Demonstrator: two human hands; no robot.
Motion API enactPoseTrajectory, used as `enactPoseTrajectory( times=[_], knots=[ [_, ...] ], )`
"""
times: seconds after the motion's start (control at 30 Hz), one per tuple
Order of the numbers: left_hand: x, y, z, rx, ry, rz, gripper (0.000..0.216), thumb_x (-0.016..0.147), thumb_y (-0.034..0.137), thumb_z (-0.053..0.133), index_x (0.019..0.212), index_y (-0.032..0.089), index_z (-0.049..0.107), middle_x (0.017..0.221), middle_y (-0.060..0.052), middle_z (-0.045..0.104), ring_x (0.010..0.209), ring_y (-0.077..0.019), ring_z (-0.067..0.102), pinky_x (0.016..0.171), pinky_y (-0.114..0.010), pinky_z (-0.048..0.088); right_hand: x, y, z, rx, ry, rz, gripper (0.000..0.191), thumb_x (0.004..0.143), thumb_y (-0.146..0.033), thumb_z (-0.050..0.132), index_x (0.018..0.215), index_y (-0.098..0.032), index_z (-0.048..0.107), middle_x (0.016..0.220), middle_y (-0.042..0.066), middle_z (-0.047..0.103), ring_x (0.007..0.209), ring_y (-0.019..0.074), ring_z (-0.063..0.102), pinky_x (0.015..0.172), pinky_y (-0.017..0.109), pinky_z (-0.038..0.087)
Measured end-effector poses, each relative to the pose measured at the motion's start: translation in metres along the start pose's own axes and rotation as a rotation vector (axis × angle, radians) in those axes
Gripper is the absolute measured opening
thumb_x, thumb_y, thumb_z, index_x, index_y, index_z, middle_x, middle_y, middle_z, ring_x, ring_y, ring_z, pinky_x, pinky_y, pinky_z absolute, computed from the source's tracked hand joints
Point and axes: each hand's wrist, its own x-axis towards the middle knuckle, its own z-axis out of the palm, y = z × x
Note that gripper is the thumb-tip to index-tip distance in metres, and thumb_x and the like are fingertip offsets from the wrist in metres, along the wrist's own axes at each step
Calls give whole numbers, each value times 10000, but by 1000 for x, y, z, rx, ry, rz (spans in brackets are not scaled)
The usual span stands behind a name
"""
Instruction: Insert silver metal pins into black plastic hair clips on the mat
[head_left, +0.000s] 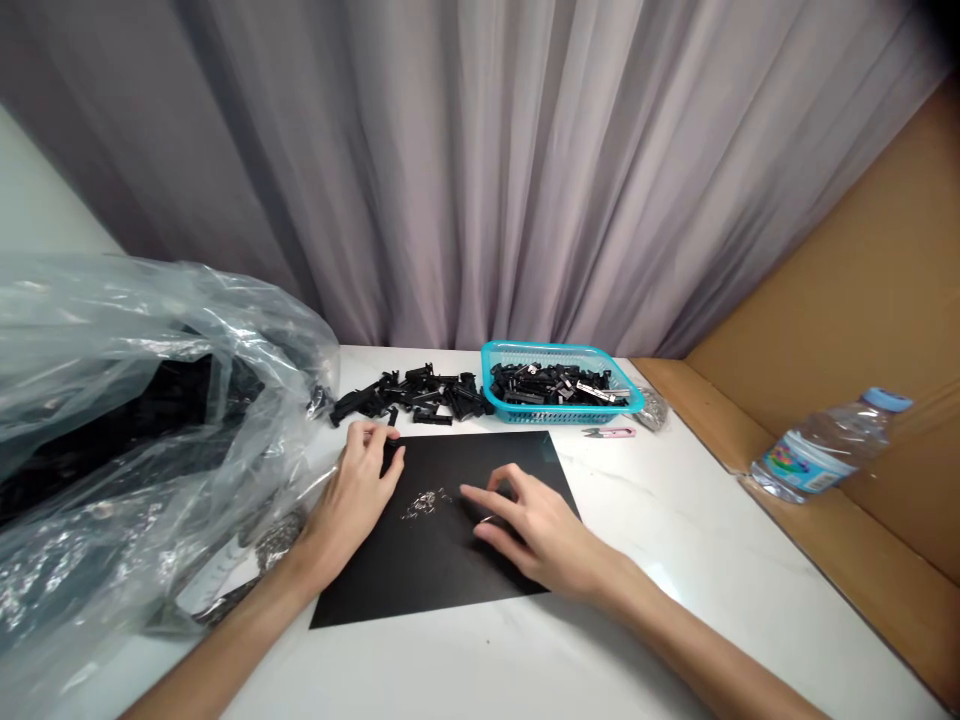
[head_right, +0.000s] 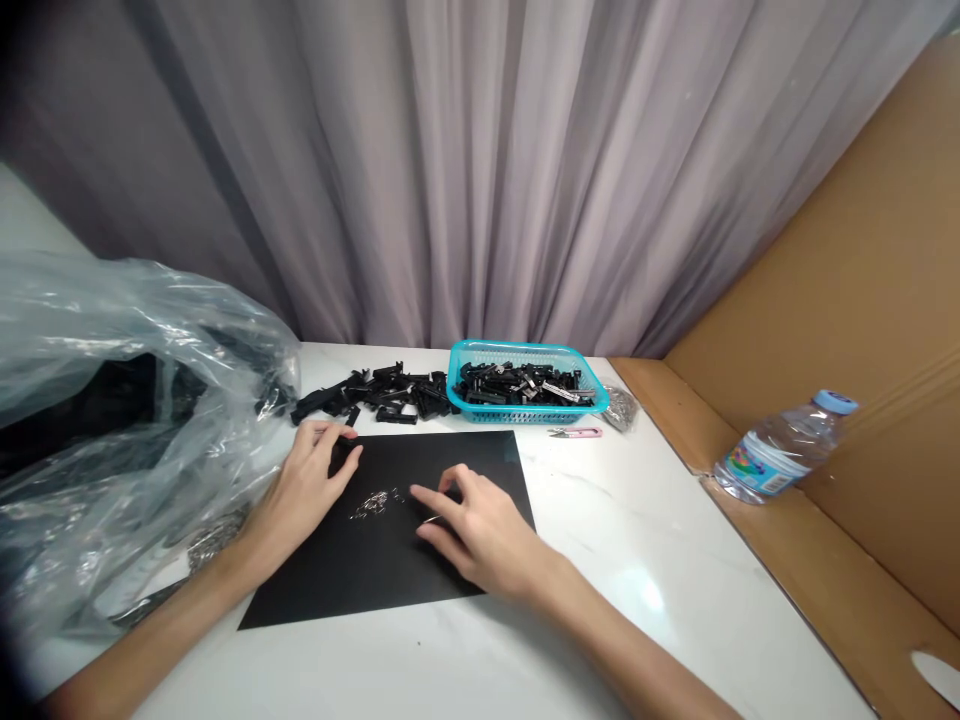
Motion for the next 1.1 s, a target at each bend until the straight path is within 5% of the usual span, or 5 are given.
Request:
enactPoseTrajectory(
  times=[0.3, 0.53, 0.8, 0.97, 1.1],
  knots=[
    [-1, 36, -22, -322, 100, 6, 121, 992, 341, 572, 932, 238, 593, 987, -23, 538, 902, -213, 654, 902, -381, 553, 6, -15, 16, -137, -19, -24, 521, 1054, -512, 492, 1481, -217, 532, 1280, 149, 617, 1093, 293, 626, 942, 466, 545],
    [-11, 48, -22, -534, 21, -14, 101, 981, 313, 620, 1058, 247, 621, 1002, -12, 577, 958, -191, 641, 927, -361, 565, -1, -4, 26, -1, 173, 75, 204, 1045, -134, 450, 962, -211, 620, 940, 52, 664, 774, 190, 619, 727, 327, 499],
    [-18, 53, -21, -535, -144, 27, 237, 1027, 288, 542, 1192, 291, 711, 1065, -30, 574, 1005, -185, 661, 971, -347, 564, -15, -8, 8, -18, -1, -28, 435, 1046, -467, 546, 1420, -254, 607, 1215, 123, 641, 1017, 251, 662, 902, 421, 546],
    [-22, 53, -17, -526, -106, 76, 213, 1011, 314, 578, 1104, 315, 769, 1201, -49, 551, 1092, -217, 642, 1032, -402, 552, -16, -11, 9, -72, -33, -70, 518, 1029, -511, 552, 1430, -186, 597, 1250, 153, 646, 1047, 284, 656, 923, 457, 547],
    [-22, 52, -16, -558, -152, 40, 243, 1032, 357, 542, 1124, 325, 764, 1238, -48, 580, 1124, -222, 658, 1018, -395, 567, -14, -5, 13, -52, 92, -79, 274, 1082, -305, 480, 1160, -179, 710, 1022, 104, 703, 827, 216, 655, 771, 379, 535]
  ],
)
